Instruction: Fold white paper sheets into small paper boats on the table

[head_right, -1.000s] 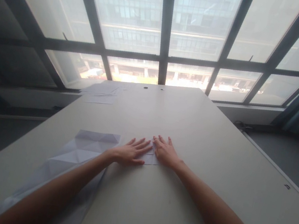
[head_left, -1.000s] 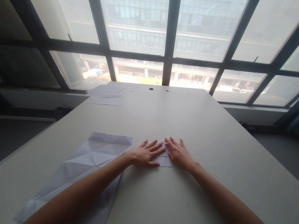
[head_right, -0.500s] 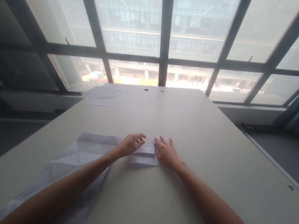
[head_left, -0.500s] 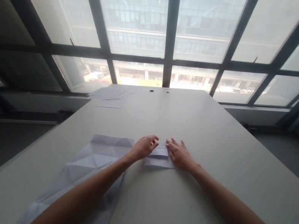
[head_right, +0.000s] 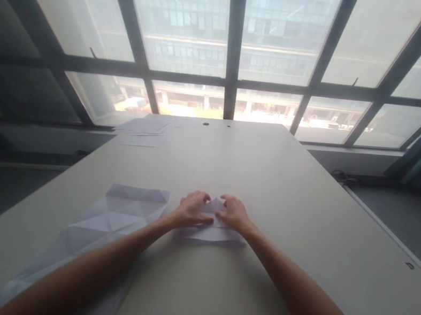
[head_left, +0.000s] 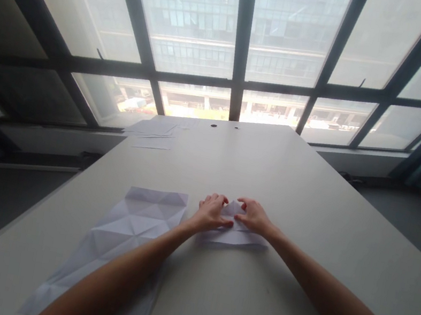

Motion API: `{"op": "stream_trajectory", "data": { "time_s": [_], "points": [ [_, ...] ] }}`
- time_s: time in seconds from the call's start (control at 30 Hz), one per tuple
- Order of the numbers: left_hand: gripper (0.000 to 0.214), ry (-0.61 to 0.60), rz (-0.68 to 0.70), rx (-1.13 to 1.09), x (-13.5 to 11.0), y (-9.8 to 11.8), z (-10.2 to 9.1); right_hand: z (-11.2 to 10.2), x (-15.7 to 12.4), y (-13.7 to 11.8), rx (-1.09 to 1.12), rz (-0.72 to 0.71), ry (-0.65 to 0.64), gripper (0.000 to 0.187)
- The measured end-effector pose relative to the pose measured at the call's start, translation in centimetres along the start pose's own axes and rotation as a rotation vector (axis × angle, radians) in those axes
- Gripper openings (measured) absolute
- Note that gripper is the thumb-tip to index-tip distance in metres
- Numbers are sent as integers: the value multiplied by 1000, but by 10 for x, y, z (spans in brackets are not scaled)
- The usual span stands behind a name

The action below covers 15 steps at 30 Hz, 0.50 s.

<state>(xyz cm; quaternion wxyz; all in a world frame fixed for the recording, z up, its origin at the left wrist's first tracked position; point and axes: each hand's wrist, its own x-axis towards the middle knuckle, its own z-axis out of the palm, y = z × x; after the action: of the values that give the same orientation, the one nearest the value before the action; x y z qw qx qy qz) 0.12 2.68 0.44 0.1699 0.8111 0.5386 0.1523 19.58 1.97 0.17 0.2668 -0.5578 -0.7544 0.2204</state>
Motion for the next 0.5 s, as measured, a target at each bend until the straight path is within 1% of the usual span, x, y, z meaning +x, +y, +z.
{"op": "stream_trajectory", "data": {
  "time_s": [0.1,0.13,0.2,0.3,0.37,0.4,0.5],
  "points": [
    [70,3,92,-83,-1,1,1,-10,0,-4,143,35,-134,13],
    [71,7,112,-113,-1,2,1,-14,0,-5,198,47,-174,13],
    [73,15,128,-172,-1,3,-2,-21,0,-7,303,67,-227,24],
    [74,7,148,-262,-1,4,-4,-27,-2,-9,406,40,-274,30],
    [75,4,170,-314,-2,5,-5,-27,-2,-10,419,13,-259,30],
    [75,9,178,-341,-2,5,-5,-26,-2,-10,419,2,-225,30],
    [70,36,175,-454,-1,4,-6,-20,-1,-8,456,-27,-65,26]
  ]
}}
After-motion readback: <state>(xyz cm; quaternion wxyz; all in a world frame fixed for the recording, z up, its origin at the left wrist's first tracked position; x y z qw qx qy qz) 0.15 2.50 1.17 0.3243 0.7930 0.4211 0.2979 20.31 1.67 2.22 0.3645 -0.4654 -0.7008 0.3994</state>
